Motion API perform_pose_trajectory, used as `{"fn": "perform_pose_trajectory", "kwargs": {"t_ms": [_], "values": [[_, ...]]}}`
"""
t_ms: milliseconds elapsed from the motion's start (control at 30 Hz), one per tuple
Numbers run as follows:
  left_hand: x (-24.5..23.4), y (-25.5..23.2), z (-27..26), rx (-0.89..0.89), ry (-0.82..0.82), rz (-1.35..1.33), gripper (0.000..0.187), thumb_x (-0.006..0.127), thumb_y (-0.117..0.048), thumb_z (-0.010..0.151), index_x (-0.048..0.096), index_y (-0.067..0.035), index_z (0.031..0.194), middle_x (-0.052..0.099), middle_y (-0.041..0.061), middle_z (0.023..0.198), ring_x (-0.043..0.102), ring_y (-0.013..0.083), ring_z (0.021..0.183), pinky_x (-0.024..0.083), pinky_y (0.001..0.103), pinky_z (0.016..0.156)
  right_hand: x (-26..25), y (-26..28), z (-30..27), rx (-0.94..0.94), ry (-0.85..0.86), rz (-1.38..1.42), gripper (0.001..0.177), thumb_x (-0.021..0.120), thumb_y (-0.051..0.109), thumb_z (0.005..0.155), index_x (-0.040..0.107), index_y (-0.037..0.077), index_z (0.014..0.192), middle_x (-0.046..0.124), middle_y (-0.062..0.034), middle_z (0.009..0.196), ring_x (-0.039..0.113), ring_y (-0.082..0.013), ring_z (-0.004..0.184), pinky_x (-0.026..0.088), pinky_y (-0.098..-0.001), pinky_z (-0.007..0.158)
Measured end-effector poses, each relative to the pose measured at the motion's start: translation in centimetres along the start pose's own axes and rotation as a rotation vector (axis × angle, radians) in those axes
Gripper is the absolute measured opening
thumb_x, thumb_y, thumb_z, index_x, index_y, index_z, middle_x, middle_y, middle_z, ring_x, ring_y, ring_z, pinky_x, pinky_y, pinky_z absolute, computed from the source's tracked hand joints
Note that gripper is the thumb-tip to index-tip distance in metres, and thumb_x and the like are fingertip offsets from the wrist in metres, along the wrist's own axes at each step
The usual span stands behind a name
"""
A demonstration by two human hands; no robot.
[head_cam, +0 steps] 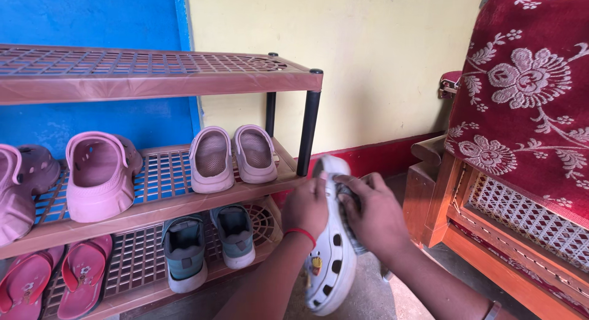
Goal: The person wipes a teal sneaker and a white clog-style shoe with a cloth, cleaning the uppers and soles. The person places the cleaned shoes on a multi-tiered shoe rack.
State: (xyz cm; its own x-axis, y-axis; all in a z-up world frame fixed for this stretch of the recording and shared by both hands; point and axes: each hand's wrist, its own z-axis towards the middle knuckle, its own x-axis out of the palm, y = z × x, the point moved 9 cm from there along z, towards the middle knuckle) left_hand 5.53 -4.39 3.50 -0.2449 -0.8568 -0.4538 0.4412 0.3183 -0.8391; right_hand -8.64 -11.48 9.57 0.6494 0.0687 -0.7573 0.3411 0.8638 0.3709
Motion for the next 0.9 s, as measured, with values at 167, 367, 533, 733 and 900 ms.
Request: {"fn": "perform_pose_trajectory", "kwargs": {"t_ms": [167,367,533,733,900], "values": [[1.6,-3.5,-2.9,0.273,0.193,0.023,0.045,0.049,-0.052,0.099,0.075,-0.015,0.092,0.075,0.016,0.086,0.073,0.0382,0.084,0.056,0.051,0.077,-1.3,-4.7,2.2,0.014,-0.187,-0.098,0.033,0.065,0.025,0.093,0.072,0.021,0.124,0.062,-0.0148,0.117,0.063,-0.0366,0.106,0.051,-0.0473,0.093],[2.8,-5.1,-5.6,0.346,0.21,0.128,0.035,0.052,-0.044,0.099,0.074,-0.016,0.096,0.072,0.019,0.082,0.071,0.0414,0.079,0.056,0.052,0.075,-1.8,-7.6,3.4,0.046,-0.218,-0.092,0.029,0.063,0.026,0.096,0.072,0.016,0.122,0.064,-0.0153,0.124,0.063,-0.0383,0.111,0.05,-0.0477,0.096],[1.8,-1.2,-2.8,0.082,0.031,0.113,0.036,0.051,-0.042,0.098,0.073,-0.014,0.096,0.073,0.018,0.098,0.07,0.0412,0.093,0.054,0.053,0.082,2.4,-2.0,0.5,-0.063,-0.137,-0.072,0.033,0.064,0.021,0.089,0.073,0.01,0.118,0.063,-0.0175,0.125,0.062,-0.0409,0.106,0.049,-0.0473,0.096],[2.0,3.7,-0.6,-0.134,-0.043,0.128,0.043,0.046,-0.045,0.101,0.073,-0.012,0.101,0.072,0.02,0.108,0.068,0.042,0.104,0.053,0.054,0.09,2.6,0.3,-2.0,-0.005,0.082,0.053,0.033,0.065,0.02,0.087,0.073,0.011,0.118,0.063,-0.0159,0.117,0.064,-0.0365,0.109,0.049,-0.046,0.096],[4.0,4.5,1.4,-0.125,0.119,0.049,0.048,0.054,-0.049,0.098,0.076,-0.006,0.104,0.071,0.022,0.109,0.068,0.0396,0.105,0.054,0.049,0.09,3.3,-0.5,-3.1,0.0,0.215,-0.135,0.049,0.072,0.02,0.082,0.066,0.017,0.131,0.06,-0.0143,0.123,0.058,-0.0368,0.111,0.048,-0.0474,0.093]]}}
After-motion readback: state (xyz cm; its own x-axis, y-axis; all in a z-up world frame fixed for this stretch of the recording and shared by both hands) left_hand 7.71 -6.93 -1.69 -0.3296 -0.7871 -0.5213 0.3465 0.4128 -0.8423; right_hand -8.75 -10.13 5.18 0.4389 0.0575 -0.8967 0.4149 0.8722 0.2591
